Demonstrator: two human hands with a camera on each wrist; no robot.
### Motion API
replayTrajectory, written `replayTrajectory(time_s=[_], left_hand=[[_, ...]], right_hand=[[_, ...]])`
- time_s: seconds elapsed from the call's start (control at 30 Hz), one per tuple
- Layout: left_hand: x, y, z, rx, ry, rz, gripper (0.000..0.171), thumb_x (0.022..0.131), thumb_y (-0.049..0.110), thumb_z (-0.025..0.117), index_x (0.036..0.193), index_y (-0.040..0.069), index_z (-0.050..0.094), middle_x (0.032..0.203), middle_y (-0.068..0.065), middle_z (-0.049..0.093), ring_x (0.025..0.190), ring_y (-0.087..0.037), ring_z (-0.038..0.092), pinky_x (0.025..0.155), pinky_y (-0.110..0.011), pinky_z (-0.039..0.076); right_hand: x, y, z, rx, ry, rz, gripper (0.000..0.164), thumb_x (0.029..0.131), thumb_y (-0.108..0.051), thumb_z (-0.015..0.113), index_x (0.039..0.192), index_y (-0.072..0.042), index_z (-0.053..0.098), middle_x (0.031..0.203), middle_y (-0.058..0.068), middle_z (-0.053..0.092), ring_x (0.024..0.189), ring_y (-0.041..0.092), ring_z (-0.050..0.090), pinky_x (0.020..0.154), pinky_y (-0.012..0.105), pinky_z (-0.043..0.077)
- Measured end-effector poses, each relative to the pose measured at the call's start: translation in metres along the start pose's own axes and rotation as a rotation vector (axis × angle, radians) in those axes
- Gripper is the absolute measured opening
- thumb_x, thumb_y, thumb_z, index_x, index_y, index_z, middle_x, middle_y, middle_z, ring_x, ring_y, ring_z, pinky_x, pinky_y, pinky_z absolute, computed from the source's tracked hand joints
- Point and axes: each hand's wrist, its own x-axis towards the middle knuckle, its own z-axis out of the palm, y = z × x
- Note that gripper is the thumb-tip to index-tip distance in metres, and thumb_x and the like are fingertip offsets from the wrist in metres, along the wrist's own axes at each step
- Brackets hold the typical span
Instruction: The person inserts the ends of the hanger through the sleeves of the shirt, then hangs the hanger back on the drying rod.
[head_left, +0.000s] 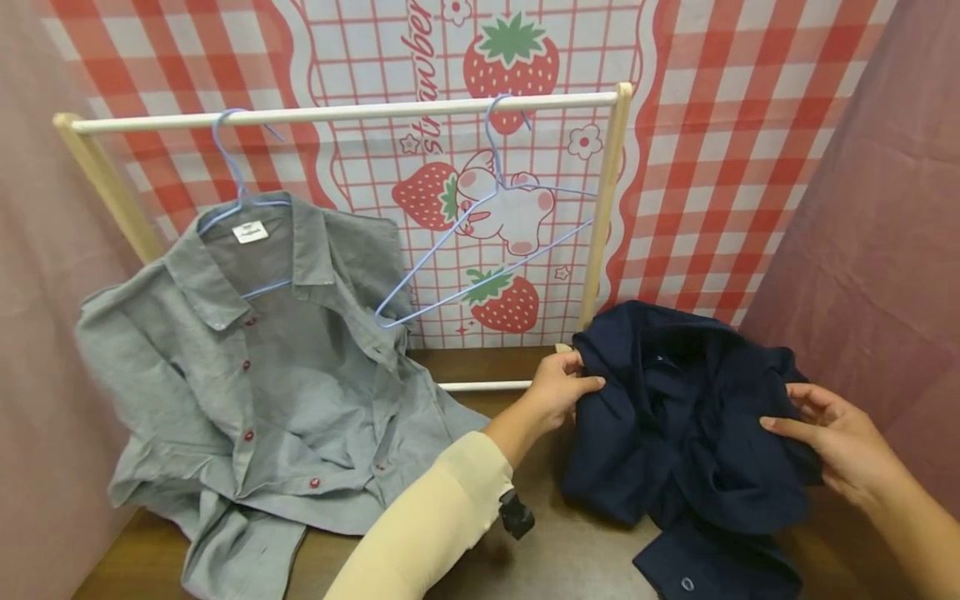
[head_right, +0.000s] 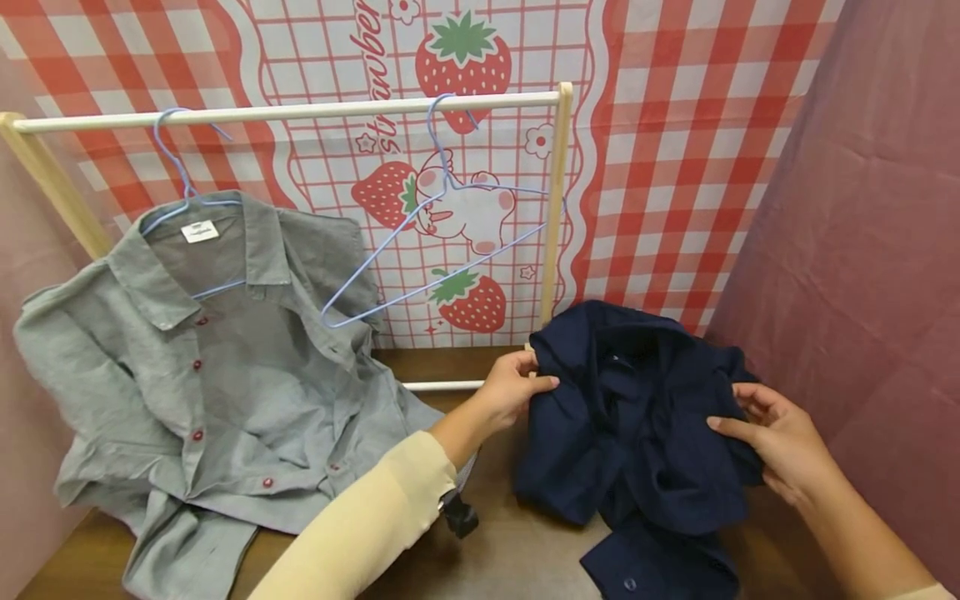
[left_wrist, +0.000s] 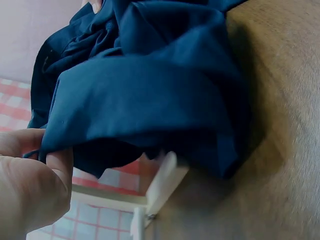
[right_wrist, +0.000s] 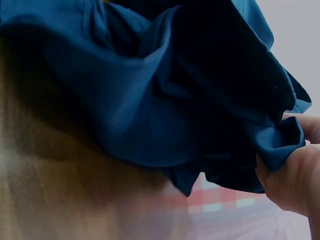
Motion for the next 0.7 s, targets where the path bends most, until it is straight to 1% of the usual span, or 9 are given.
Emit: replayTrajectory(time_s=[0.03, 0.1, 0.2, 0.23, 0.33, 0.4, 0.53, 0.6, 0.7], left_hand=[[-0.001, 0.003, -0.003, 0.002, -0.004, 0.012, 0.015, 0.081, -0.014, 0.066, 0.095, -0.008, 0.065, 0.09, -0.003, 0.067, 0.073, -0.012, 0.064, 0.067, -0.03, 0.057], [-0.004, 0.009, -0.008, 0.016, -0.008, 0.032, 0.015, 0.081, -0.014, 0.067, 0.094, -0.008, 0.065, 0.092, -0.004, 0.068, 0.072, -0.012, 0.063, 0.069, -0.03, 0.057], [-0.008, 0.015, -0.014, 0.041, -0.018, 0.07, 0.011, 0.08, -0.013, 0.068, 0.09, -0.008, 0.064, 0.086, -0.005, 0.066, 0.067, -0.011, 0.06, 0.065, -0.026, 0.055], [-0.01, 0.017, -0.016, 0.038, -0.022, 0.079, 0.01, 0.08, -0.014, 0.068, 0.089, -0.009, 0.064, 0.083, -0.004, 0.065, 0.066, -0.011, 0.059, 0.064, -0.025, 0.054], [-0.016, 0.022, -0.019, 0.047, -0.048, 0.114, 0.011, 0.081, -0.014, 0.067, 0.091, -0.013, 0.063, 0.078, -0.002, 0.062, 0.065, -0.01, 0.058, 0.062, -0.022, 0.051], [-0.021, 0.027, -0.02, 0.039, -0.068, 0.122, 0.011, 0.08, -0.014, 0.066, 0.091, -0.013, 0.063, 0.079, -0.001, 0.062, 0.066, -0.01, 0.058, 0.062, -0.022, 0.051], [-0.033, 0.037, -0.025, 0.001, -0.115, 0.122, 0.009, 0.081, -0.015, 0.065, 0.089, -0.011, 0.062, 0.082, -0.003, 0.064, 0.07, -0.013, 0.062, 0.067, -0.026, 0.054], [-0.039, 0.042, -0.03, -0.019, -0.127, 0.121, 0.009, 0.082, -0.016, 0.064, 0.089, -0.011, 0.061, 0.082, -0.003, 0.065, 0.072, -0.013, 0.063, 0.069, -0.028, 0.055], [-0.046, 0.048, -0.04, -0.027, -0.146, 0.135, 0.013, 0.082, -0.015, 0.063, 0.095, -0.014, 0.06, 0.083, -0.001, 0.066, 0.076, -0.013, 0.063, 0.07, -0.027, 0.054]], right_hand=[[0.0, -0.002, 0.002, 0.017, -0.005, -0.023, 0.035, 0.089, 0.011, 0.06, 0.105, -0.019, 0.066, 0.102, -0.014, 0.064, 0.094, -0.002, 0.056, 0.064, 0.023, 0.054], [-0.001, -0.006, 0.007, 0.046, -0.002, -0.07, 0.036, 0.089, 0.014, 0.059, 0.106, -0.017, 0.067, 0.099, -0.011, 0.064, 0.092, 0.001, 0.058, 0.063, 0.022, 0.054], [-0.002, -0.011, 0.015, 0.078, 0.017, -0.147, 0.038, 0.087, 0.017, 0.058, 0.106, -0.014, 0.067, 0.097, -0.009, 0.064, 0.09, 0.003, 0.06, 0.064, 0.021, 0.054], [-0.003, -0.013, 0.018, 0.071, 0.026, -0.172, 0.038, 0.087, 0.018, 0.059, 0.106, -0.014, 0.066, 0.096, -0.009, 0.063, 0.089, 0.003, 0.06, 0.065, 0.019, 0.053], [-0.004, -0.019, 0.024, 0.073, 0.033, -0.229, 0.039, 0.086, 0.02, 0.058, 0.108, -0.012, 0.066, 0.097, -0.007, 0.063, 0.089, 0.004, 0.06, 0.064, 0.018, 0.053], [-0.004, -0.025, 0.028, 0.064, 0.04, -0.252, 0.04, 0.085, 0.02, 0.058, 0.108, -0.011, 0.065, 0.097, -0.007, 0.062, 0.089, 0.003, 0.06, 0.065, 0.017, 0.053], [-0.006, -0.035, 0.032, 0.044, 0.037, -0.275, 0.04, 0.085, 0.02, 0.058, 0.11, -0.01, 0.065, 0.099, -0.006, 0.063, 0.091, 0.004, 0.061, 0.066, 0.017, 0.053], [-0.006, -0.039, 0.036, 0.029, 0.032, -0.277, 0.039, 0.085, 0.02, 0.059, 0.111, -0.008, 0.065, 0.1, -0.005, 0.065, 0.091, 0.005, 0.062, 0.066, 0.018, 0.054], [-0.007, -0.044, 0.041, 0.019, 0.028, -0.288, 0.038, 0.084, 0.02, 0.06, 0.112, -0.005, 0.065, 0.101, -0.003, 0.067, 0.09, 0.008, 0.063, 0.064, 0.021, 0.055]])
